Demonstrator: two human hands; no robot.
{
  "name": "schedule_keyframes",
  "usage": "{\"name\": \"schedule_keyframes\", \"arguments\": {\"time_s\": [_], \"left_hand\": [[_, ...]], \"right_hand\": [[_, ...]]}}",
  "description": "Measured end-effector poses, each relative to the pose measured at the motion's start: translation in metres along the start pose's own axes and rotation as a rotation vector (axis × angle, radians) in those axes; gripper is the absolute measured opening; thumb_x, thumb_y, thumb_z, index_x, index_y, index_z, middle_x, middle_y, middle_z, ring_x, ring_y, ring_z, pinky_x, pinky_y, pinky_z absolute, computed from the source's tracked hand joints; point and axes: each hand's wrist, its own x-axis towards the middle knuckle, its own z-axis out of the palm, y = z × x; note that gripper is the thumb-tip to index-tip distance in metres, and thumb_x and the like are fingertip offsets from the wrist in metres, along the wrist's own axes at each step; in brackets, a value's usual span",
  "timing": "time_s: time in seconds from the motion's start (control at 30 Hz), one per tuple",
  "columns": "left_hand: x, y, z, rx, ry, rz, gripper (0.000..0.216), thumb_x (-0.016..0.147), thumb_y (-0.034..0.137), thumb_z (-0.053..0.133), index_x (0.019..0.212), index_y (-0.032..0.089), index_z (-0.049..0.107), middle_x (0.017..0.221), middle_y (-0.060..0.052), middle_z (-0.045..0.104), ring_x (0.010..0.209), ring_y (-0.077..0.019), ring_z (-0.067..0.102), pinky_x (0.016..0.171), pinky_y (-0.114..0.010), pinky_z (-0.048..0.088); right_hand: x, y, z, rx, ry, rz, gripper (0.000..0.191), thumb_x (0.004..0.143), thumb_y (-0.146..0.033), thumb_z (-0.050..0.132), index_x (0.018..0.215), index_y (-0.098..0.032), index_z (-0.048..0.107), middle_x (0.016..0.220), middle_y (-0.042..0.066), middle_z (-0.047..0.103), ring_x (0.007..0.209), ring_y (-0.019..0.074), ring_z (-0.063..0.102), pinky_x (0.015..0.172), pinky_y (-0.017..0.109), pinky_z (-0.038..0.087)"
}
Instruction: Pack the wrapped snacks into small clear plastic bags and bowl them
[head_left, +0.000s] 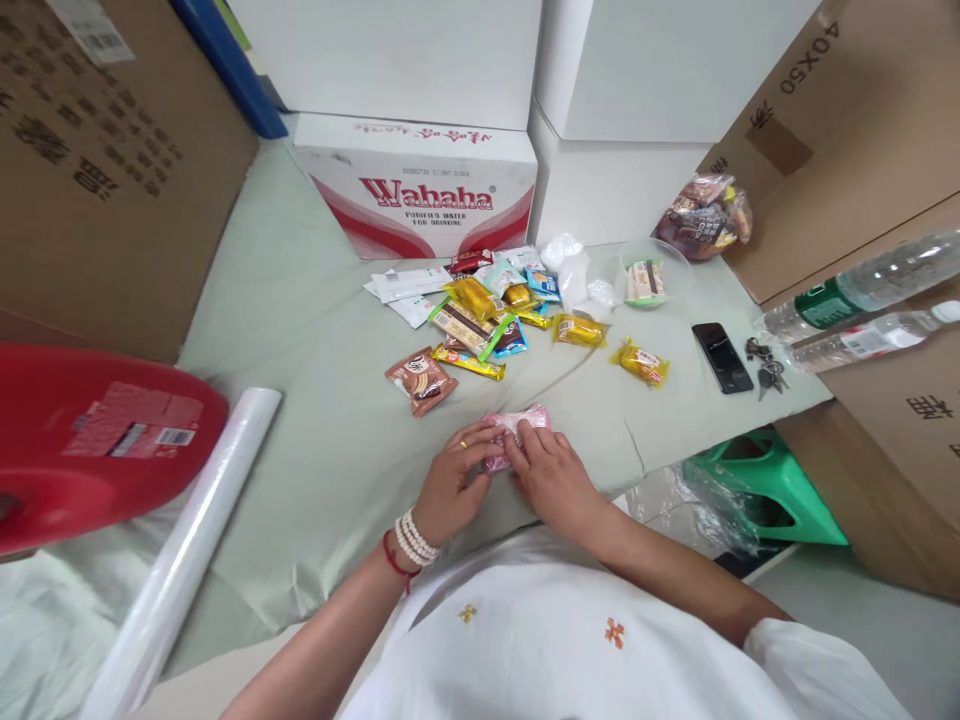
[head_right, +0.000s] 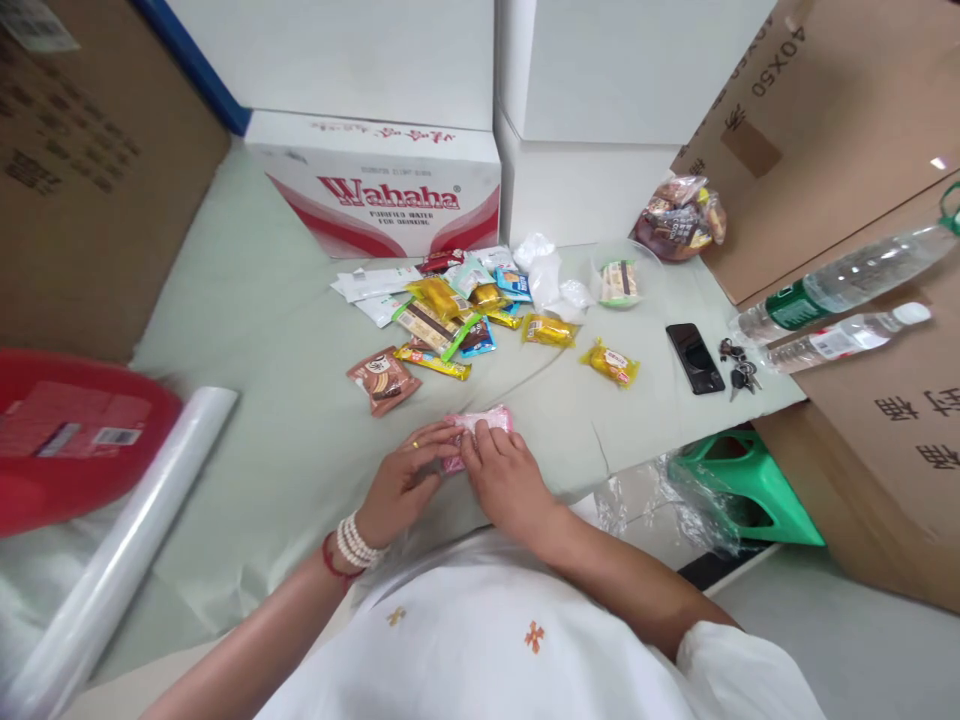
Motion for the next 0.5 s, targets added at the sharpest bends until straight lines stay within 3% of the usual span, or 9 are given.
{"name": "schedule_keyframes", "arguments": {"time_s": [0.2,0.3,0.4,0.5], "left_hand": [[-0.004,0.014,-0.020,-0.069,0.094,-0.176,0.033,0.085,0.019,0.053,0.108,0.022,0.076,0.121,-0.007,0.077,0.122,-0.0244,0.066,0.111,-0.045,0.051],[-0.023,0.009,-0.033,-0.024,0.160,-0.288,0.031,0.088,0.025,0.051,0.107,0.022,0.076,0.120,-0.007,0.077,0.119,-0.0239,0.068,0.110,-0.043,0.052],[-0.053,-0.002,-0.044,0.031,0.201,-0.446,0.035,0.088,0.031,0.048,0.105,0.021,0.077,0.120,-0.008,0.077,0.119,-0.0251,0.069,0.111,-0.043,0.051],[-0.082,-0.011,-0.048,0.126,0.215,-0.614,0.040,0.085,0.033,0.045,0.105,0.022,0.077,0.118,-0.007,0.079,0.117,-0.0265,0.071,0.109,-0.044,0.053]], "right_hand": [[0.000,0.032,0.004,0.132,0.058,-0.063,0.045,0.102,-0.011,0.045,0.144,-0.021,0.058,0.149,0.014,0.059,0.112,0.0266,0.057,0.088,0.041,0.042],[0.001,0.060,-0.010,0.319,0.148,0.034,0.036,0.105,-0.017,0.043,0.135,-0.020,0.063,0.131,0.014,0.070,0.100,0.0239,0.059,0.085,0.037,0.044],[0.009,0.127,-0.038,0.528,0.344,0.252,0.032,0.107,-0.036,0.042,0.116,-0.020,0.068,0.098,0.009,0.073,0.085,0.0221,0.060,0.079,0.033,0.047],[0.034,0.230,-0.071,0.625,0.560,0.547,0.037,0.105,-0.046,0.044,0.116,-0.020,0.067,0.097,0.006,0.072,0.083,0.0207,0.062,0.077,0.030,0.048]]}}
